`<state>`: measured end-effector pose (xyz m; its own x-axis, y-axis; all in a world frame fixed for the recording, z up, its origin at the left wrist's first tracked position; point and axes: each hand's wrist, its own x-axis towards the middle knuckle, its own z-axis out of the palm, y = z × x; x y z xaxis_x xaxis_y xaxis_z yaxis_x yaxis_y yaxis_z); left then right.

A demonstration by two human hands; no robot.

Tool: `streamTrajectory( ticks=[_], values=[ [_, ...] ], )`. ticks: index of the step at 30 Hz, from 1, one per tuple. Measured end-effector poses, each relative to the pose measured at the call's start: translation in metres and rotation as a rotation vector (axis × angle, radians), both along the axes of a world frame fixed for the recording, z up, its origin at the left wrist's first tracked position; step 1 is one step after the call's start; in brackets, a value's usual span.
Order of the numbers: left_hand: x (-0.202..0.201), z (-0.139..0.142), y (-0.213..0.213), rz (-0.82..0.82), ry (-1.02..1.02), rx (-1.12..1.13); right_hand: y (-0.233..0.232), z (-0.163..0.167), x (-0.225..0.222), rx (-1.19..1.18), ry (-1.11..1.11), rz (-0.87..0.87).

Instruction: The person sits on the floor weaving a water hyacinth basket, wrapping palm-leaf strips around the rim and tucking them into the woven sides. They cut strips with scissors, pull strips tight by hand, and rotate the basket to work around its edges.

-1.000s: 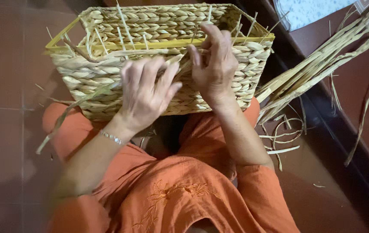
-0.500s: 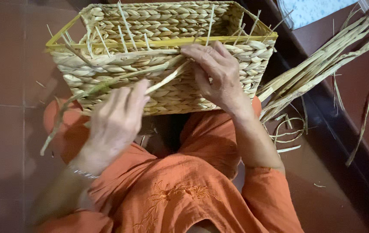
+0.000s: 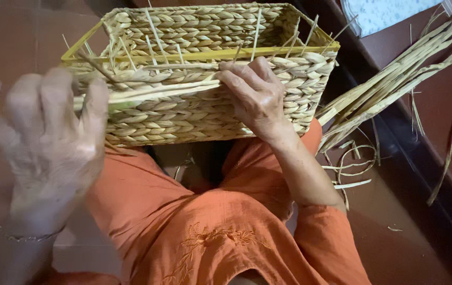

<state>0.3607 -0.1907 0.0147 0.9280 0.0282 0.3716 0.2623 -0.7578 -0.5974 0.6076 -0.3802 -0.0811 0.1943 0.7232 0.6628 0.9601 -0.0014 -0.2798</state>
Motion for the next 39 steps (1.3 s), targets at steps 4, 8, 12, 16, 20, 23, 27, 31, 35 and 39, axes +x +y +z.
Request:
streamTrajectory(
  ticks=[4,8,12,16,20,23,27,31,35,39],
  values=[
    [0.04,-0.015,0.007,-0.117,-0.334,0.033,-0.004,0.0,-0.002,-0.011,0.013,0.024],
    [0.071,-0.022,0.011,-0.455,-0.41,-0.545,-0.007,-0.001,-0.002,0.007,0.012,0.037],
    [0.108,-0.039,0.001,-1.017,-0.461,-0.599,-0.011,-0.004,-0.001,-0.008,-0.011,0.045],
    [0.122,-0.073,-0.015,-0.889,-0.353,-0.74,-0.013,-0.009,-0.002,0.002,-0.049,0.03],
    [0.125,-0.1,-0.015,-0.77,-0.264,-0.866,-0.016,-0.011,-0.004,0.003,-0.06,0.029],
    [0.119,-0.109,-0.018,-0.68,-0.294,-0.759,-0.016,-0.012,-0.007,0.008,-0.053,0.014],
    [0.11,-0.111,-0.029,-0.581,-0.277,-0.878,-0.016,-0.013,-0.01,0.024,-0.039,0.01],
    [0.106,-0.109,-0.042,-0.52,-0.341,-1.029,-0.015,-0.013,-0.011,0.057,-0.04,-0.002],
    [0.103,-0.109,-0.043,-0.485,-0.295,-1.077,-0.015,-0.012,-0.012,0.009,-0.096,-0.028],
    [0.098,-0.111,-0.032,-0.53,-0.219,-1.136,-0.016,-0.011,-0.013,-0.061,-0.187,-0.06]
  ],
)
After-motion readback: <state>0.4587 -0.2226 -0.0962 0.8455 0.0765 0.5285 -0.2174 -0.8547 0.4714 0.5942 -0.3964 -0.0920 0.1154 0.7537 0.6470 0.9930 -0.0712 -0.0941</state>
